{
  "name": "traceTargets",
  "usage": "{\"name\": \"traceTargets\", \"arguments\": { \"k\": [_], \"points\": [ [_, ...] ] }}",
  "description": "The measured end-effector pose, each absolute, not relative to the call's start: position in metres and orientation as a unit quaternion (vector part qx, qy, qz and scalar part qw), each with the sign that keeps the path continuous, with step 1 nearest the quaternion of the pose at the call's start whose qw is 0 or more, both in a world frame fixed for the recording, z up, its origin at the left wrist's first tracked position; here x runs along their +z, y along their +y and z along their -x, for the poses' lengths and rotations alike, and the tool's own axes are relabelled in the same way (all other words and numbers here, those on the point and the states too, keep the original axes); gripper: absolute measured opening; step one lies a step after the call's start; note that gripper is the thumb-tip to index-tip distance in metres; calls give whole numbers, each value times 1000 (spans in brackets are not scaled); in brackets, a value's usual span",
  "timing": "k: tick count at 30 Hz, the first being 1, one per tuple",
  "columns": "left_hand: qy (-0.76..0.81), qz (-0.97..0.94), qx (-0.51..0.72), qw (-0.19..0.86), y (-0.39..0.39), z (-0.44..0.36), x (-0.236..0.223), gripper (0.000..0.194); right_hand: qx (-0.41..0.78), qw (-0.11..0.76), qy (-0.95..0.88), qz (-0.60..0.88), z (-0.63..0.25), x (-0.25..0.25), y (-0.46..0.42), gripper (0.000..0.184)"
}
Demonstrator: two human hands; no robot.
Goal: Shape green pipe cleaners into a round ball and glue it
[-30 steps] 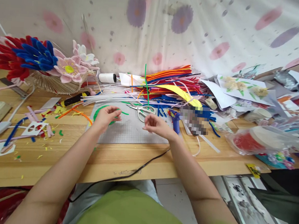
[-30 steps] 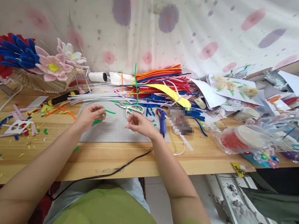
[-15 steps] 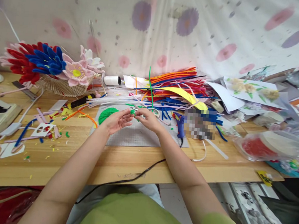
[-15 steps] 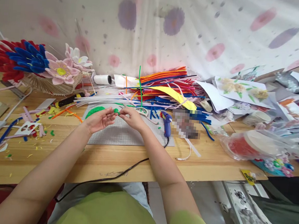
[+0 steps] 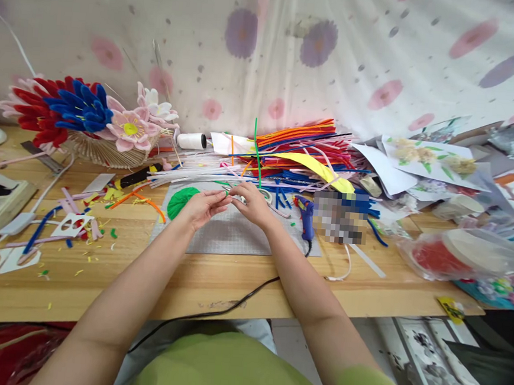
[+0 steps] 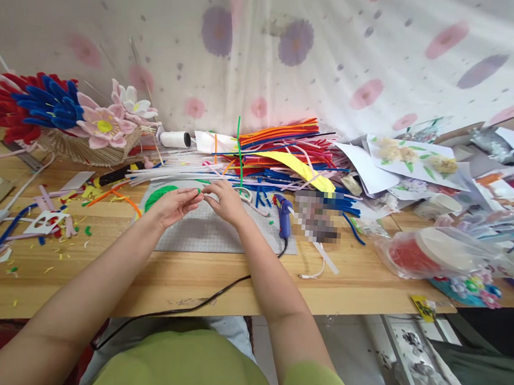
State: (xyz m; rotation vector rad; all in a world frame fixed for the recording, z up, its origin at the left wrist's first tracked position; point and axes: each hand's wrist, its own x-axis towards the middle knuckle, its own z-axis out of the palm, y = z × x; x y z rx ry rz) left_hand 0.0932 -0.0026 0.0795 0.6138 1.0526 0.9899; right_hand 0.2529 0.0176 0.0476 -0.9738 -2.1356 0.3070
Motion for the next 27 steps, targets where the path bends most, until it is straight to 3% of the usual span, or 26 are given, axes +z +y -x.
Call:
{"name": "traceTargets", "arguments": {
  "k": [13, 16, 27],
  "points": [
    [481, -340, 458, 665, -3, -96, 70, 2, 290, 463, -749, 376, -251, 40, 27, 15],
    [479, -353, 439, 673, -4, -91, 74, 13, 324, 475, -715, 398, -252, 35, 30, 17],
    [466, -381, 434, 670, -8, -83, 72, 22, 324, 483, -715, 388, -246, 44, 15, 19]
  ]
}}
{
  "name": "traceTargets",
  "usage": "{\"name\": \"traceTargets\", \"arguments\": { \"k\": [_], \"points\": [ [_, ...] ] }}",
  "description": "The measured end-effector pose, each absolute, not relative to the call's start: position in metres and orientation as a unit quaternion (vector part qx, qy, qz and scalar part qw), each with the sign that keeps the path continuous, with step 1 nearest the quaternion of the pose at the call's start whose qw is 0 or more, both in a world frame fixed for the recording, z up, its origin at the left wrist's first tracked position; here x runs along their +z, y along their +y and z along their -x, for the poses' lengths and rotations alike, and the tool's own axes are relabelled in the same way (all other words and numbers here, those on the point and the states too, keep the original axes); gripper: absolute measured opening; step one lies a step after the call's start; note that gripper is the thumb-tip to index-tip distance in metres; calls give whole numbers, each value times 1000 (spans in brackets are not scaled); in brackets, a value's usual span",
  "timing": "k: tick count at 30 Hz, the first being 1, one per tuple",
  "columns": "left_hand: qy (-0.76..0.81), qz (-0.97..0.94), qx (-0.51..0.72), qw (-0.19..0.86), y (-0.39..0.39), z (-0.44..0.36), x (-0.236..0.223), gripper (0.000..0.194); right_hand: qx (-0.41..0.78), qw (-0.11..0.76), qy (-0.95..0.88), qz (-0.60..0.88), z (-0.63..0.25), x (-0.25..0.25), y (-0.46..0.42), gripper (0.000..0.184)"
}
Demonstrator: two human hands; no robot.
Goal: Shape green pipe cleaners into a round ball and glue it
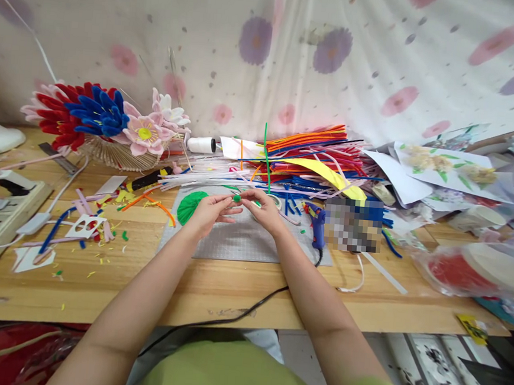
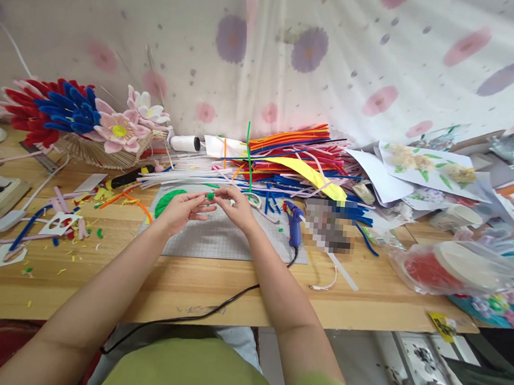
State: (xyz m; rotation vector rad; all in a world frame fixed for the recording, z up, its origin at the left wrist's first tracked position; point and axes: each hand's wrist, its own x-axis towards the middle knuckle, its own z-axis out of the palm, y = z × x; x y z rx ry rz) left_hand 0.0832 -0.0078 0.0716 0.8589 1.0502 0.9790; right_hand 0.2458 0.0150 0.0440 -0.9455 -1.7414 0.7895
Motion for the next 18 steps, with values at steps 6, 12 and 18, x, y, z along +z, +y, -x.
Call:
{"name": "traceTargets", "arguments": {
  "k": [6, 12, 18],
  "points": [
    [479, -385, 443, 653, -8, -84, 73, 23, 232, 459, -766, 386, -242, 52, 11, 16],
    [483, -406, 456, 628, -10, -86, 76, 33, 147, 425, -806, 385, -242, 53, 15, 11],
    [487, -457, 452, 591, -6, -84, 72, 25, 117, 392, -829, 381, -241, 54, 21, 12]
  ]
}}
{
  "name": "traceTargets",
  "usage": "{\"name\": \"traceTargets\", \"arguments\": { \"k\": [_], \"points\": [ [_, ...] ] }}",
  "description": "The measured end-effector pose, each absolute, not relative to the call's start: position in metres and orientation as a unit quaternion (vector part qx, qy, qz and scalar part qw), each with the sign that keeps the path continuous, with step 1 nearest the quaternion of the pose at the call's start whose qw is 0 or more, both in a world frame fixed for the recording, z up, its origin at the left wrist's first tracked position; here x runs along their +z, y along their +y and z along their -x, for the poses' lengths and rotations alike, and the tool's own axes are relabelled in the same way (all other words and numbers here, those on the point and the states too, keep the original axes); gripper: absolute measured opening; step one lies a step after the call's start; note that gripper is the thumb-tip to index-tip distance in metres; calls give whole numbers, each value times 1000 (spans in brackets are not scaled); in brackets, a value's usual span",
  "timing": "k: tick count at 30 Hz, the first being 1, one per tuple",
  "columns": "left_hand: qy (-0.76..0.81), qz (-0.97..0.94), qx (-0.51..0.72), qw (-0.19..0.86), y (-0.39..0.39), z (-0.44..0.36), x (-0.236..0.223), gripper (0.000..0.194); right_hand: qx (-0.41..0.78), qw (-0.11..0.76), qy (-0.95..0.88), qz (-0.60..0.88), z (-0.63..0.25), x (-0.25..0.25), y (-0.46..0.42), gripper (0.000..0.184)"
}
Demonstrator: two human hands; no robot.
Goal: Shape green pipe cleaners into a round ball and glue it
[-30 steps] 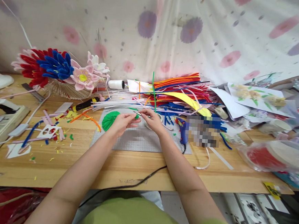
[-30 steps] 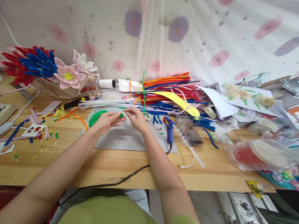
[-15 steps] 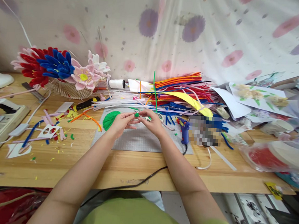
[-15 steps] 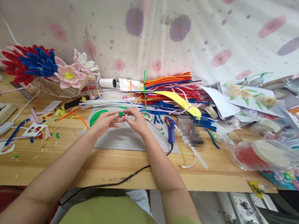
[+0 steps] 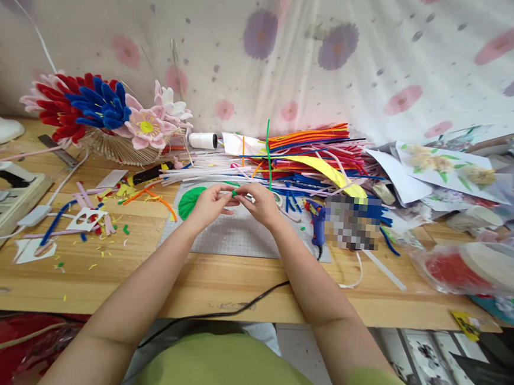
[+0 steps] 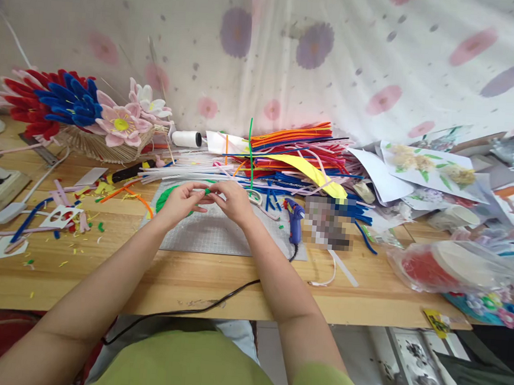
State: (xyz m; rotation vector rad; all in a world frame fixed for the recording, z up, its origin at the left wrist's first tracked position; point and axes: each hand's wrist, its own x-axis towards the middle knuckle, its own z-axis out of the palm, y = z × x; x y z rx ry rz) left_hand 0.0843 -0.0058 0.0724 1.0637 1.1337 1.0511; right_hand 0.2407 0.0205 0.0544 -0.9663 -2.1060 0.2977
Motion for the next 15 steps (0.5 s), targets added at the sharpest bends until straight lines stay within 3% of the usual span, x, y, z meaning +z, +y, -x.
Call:
{"name": "traceTargets", "arguments": {
  "k": [8, 11, 15],
  "points": [
    [517, -586, 426, 456, 2, -67, 78, 29, 124, 381, -832, 384, -235, 65, 33, 16],
    [531, -614, 431, 394, 7, -62, 83, 26, 175, 394, -812, 393, -234, 70, 36, 17],
    [529, -619, 435, 385, 10, -67, 84, 26, 279, 424, -767, 393, -231, 69, 38, 19]
  ]
}}
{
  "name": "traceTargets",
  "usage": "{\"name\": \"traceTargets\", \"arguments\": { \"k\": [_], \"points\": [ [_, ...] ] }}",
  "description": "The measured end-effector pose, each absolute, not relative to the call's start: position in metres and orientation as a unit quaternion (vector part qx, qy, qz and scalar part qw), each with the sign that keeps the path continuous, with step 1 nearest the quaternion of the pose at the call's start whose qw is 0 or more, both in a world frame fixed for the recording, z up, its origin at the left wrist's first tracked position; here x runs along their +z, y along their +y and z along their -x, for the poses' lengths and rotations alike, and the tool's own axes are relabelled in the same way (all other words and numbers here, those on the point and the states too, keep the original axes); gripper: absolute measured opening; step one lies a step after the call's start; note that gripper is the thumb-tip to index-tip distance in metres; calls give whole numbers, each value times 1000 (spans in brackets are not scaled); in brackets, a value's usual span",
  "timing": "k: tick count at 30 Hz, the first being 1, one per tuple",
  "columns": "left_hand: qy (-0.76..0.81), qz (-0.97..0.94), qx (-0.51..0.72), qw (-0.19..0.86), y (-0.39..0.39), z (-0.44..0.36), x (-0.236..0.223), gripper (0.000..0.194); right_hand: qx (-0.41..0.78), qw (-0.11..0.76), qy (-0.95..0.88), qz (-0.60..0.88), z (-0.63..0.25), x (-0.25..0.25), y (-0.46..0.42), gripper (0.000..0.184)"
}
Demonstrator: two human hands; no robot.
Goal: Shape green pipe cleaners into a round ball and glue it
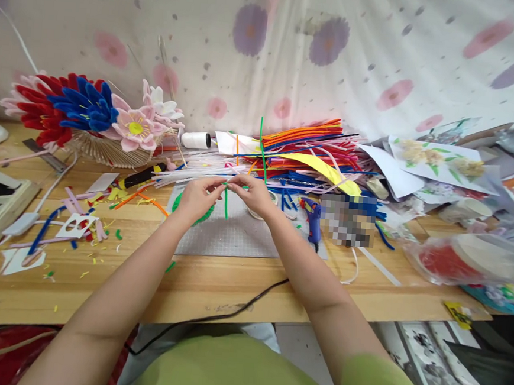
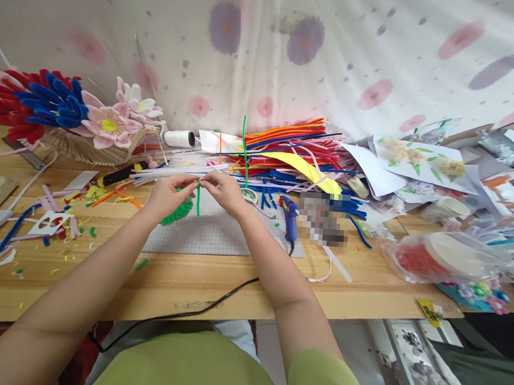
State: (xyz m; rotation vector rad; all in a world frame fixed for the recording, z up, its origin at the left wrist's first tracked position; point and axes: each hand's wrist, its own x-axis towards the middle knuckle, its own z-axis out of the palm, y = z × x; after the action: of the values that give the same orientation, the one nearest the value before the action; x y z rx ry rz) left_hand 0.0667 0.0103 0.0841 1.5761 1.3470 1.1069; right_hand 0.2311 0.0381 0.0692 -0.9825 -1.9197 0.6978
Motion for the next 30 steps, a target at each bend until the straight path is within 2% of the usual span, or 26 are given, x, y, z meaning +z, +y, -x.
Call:
{"name": "traceTargets", "arguments": {
  "k": [4, 10, 20, 30],
  "points": [
    [520, -605, 460, 389, 10, -75, 80, 22, 343, 461, -713, 402, -229, 64, 39, 19],
    [535, -585, 460, 399, 12, -77, 79, 17, 391, 462, -689, 399, -229, 59, 45, 20],
    [534, -569, 471, 410, 20, -76, 73, 12, 411, 476, -652, 425, -221, 54, 49, 17],
    [517, -562, 461, 452, 21, -72, 84, 26, 477, 480, -615, 405, -220, 56, 50, 23]
  ]
}}
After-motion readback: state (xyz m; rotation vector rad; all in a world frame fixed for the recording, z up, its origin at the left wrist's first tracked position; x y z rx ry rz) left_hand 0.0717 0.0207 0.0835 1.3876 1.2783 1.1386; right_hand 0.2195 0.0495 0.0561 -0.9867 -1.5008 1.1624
